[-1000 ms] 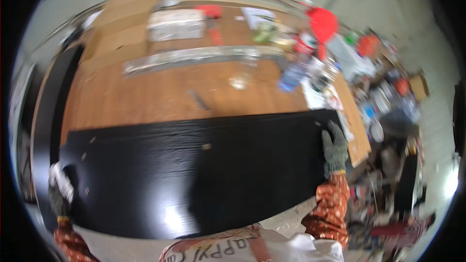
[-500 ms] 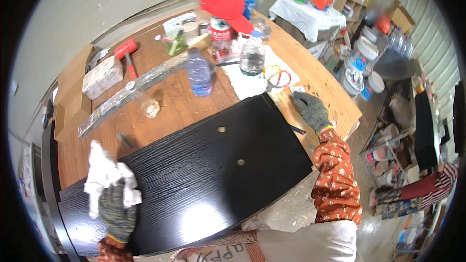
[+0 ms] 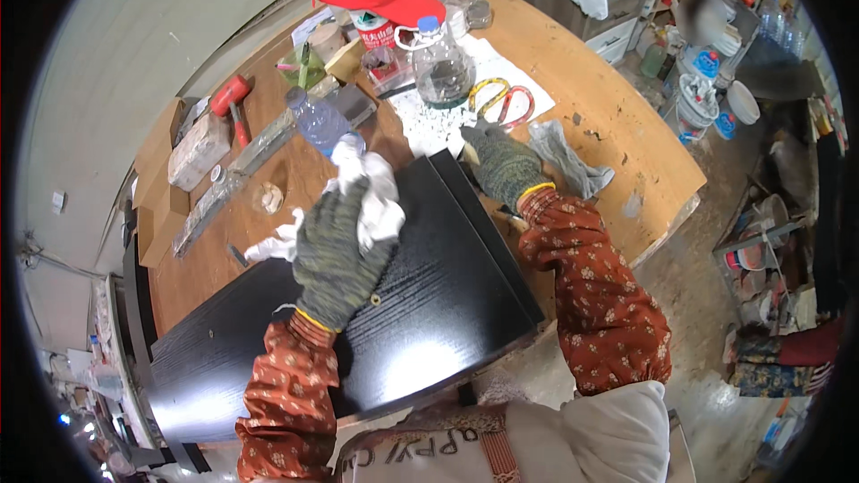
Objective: Cleaning and polishing black wood furniture panels using a rag and a sponge with liquid.
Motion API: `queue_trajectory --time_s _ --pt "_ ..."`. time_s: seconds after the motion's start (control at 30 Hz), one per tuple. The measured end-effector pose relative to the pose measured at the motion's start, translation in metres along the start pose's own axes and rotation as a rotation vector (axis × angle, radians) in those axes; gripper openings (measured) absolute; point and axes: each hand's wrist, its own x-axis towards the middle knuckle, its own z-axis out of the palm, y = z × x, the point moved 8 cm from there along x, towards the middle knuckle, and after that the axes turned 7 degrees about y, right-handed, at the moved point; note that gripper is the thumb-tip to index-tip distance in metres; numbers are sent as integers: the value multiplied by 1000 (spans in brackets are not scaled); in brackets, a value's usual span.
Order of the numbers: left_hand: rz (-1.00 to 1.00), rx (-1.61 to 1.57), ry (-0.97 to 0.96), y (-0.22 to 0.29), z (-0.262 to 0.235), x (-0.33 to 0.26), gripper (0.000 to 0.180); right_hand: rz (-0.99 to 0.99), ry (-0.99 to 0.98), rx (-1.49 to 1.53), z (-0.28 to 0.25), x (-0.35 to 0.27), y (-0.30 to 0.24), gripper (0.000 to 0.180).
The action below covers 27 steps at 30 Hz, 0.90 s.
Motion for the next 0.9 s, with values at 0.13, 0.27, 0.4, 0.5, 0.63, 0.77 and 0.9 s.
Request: queue_trajectory --time_s 0.13,0.27,0.4,0.5,0.63,0.77,0.9 --pt "-143 -3 -80 -17 -1 9 70 -5 125 179 -18 -14 1 49" --pt "-127 -83 39 -42 -8 -8 62 -63 209 168 -60 -43 -25 52" --pt "-389 -611 278 -66 -22 -24 53 -269 448 387 -96 -45 -26 54" --pt "-600 -1000 422 -120 -44 -72 52 -242 260 421 -97 -20 -76 59" --pt "-869 -994 722 -212 -89 -167 48 -333 186 270 -60 18 -162 64" --pt "-904 -738 906 -246 -133 -211 42 -150 -354 -4 -6 67 -213 64" --pt "-943 -921 959 -300 -151 -271 41 -463 -225 -67 27 35 -311 68"
